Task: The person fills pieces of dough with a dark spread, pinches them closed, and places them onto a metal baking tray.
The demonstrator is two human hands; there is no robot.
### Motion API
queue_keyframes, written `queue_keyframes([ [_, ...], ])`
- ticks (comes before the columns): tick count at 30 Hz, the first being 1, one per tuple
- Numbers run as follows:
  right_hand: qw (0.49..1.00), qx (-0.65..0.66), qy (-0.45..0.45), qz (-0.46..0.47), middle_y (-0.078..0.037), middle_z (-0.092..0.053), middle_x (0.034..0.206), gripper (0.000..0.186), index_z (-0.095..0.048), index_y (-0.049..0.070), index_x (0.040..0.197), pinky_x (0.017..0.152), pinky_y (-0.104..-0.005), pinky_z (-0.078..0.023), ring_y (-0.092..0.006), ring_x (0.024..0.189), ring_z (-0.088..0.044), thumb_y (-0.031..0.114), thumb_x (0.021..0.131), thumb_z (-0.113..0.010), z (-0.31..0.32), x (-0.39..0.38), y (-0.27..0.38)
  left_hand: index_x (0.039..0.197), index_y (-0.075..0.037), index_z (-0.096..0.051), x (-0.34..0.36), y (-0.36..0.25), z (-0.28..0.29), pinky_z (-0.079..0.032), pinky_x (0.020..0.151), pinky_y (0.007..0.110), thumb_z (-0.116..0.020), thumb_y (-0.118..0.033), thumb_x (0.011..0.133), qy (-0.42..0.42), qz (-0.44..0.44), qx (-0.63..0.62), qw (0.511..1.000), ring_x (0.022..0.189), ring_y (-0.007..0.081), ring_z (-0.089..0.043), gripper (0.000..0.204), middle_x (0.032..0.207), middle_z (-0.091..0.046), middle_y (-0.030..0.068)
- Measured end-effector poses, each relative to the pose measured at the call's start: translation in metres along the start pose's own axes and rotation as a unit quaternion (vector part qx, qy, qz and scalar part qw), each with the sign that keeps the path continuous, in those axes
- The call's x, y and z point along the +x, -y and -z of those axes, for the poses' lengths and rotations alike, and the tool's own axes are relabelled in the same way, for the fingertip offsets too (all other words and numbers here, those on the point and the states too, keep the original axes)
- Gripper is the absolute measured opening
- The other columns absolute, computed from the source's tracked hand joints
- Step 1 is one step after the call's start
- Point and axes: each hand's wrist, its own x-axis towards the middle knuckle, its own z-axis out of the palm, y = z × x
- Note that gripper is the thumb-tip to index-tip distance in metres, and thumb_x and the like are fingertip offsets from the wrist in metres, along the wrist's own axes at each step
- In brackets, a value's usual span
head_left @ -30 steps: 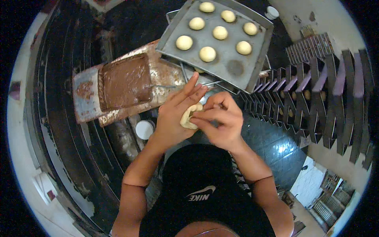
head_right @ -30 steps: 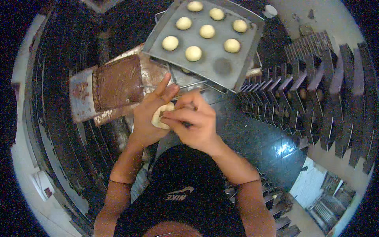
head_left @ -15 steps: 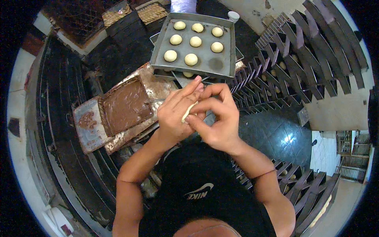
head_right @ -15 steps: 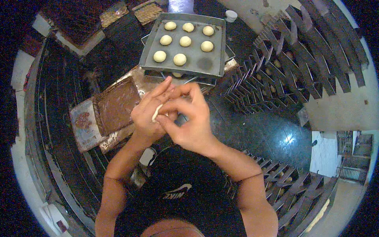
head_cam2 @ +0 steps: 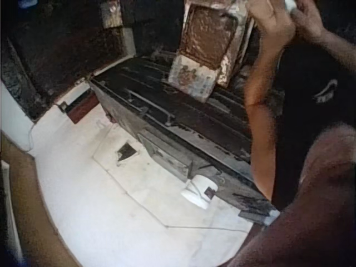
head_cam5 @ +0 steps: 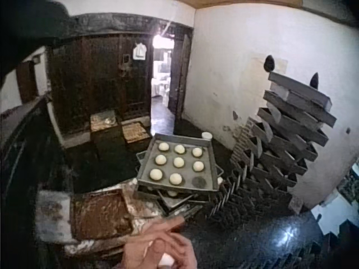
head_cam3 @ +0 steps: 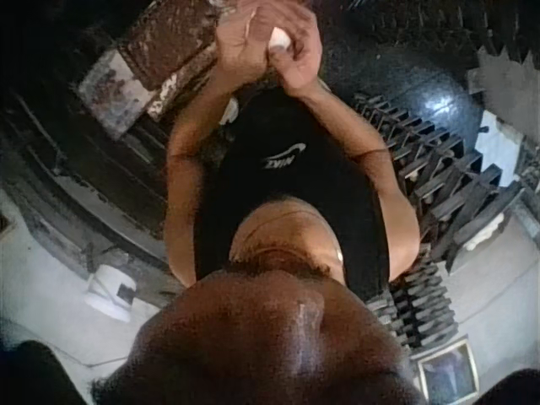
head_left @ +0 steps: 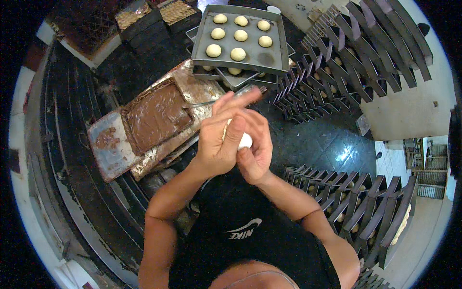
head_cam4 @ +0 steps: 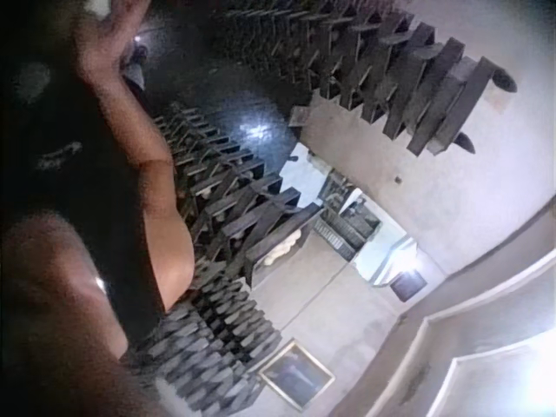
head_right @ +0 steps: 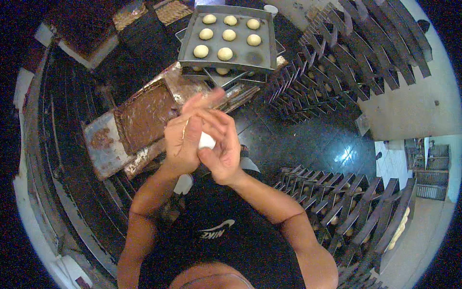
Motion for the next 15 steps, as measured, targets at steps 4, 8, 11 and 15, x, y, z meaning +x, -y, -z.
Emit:
queue_keyframes([
  [4,0.996,-0.077,0.018,-0.044,-0.016,-0.056,0.14,0.074,-0.039,-0.001,0.15,0.11,-0.0406,-0.043,-0.0273,0.13,-0.056,0.057,0.105,-0.047,0.016,0.01,0.033,0.123,-0.01,-0.075,0.019,-0.017,-0.019,-0.013,0.122,0.055,-0.061,-0.044,0.099,0.026,-0.072,0.102,0.992,0.155,0.0379,-0.027,0.044,0.154,-0.052,0.0172],
  [8,0.987,0.118,-0.079,-0.078,-0.021,-0.052,0.144,0.064,-0.037,-0.004,0.15,0.115,-0.044,-0.041,-0.0337,0.136,-0.052,0.046,0.112,-0.025,0.012,0.012,0.058,0.129,-0.012,-0.073,0.034,-0.021,-0.041,-0.007,0.121,0.06,-0.061,-0.044,0.097,0.134,-0.107,0.385,0.907,0.155,0.042,-0.023,0.047,0.161,-0.041,0.0182],
  [11,0.982,0.1,-0.124,0.102,-0.025,-0.051,0.145,0.045,-0.047,-0.004,0.139,0.118,-0.0504,-0.04,-0.0401,0.14,-0.049,0.031,0.111,-0.043,0.035,0.035,0.091,0.136,-0.009,-0.068,0.064,-0.013,-0.088,-0.011,0.121,0.058,-0.064,-0.044,0.096,0.109,-0.097,0.284,0.948,0.154,0.0438,-0.023,0.054,0.165,-0.029,0.0275],
  [15,0.964,-0.026,-0.095,0.246,-0.027,-0.052,0.143,0.03,-0.056,-0.002,0.124,0.113,-0.0552,-0.044,-0.0448,0.139,-0.048,0.022,0.109,-0.046,0.11,0.052,0.12,0.127,-0.006,-0.072,0.086,0.009,-0.154,-0.039,0.106,0.045,-0.08,-0.027,0.085,-0.004,-0.064,0.055,0.996,0.128,0.0351,-0.049,0.048,0.141,-0.049,0.0245],
])
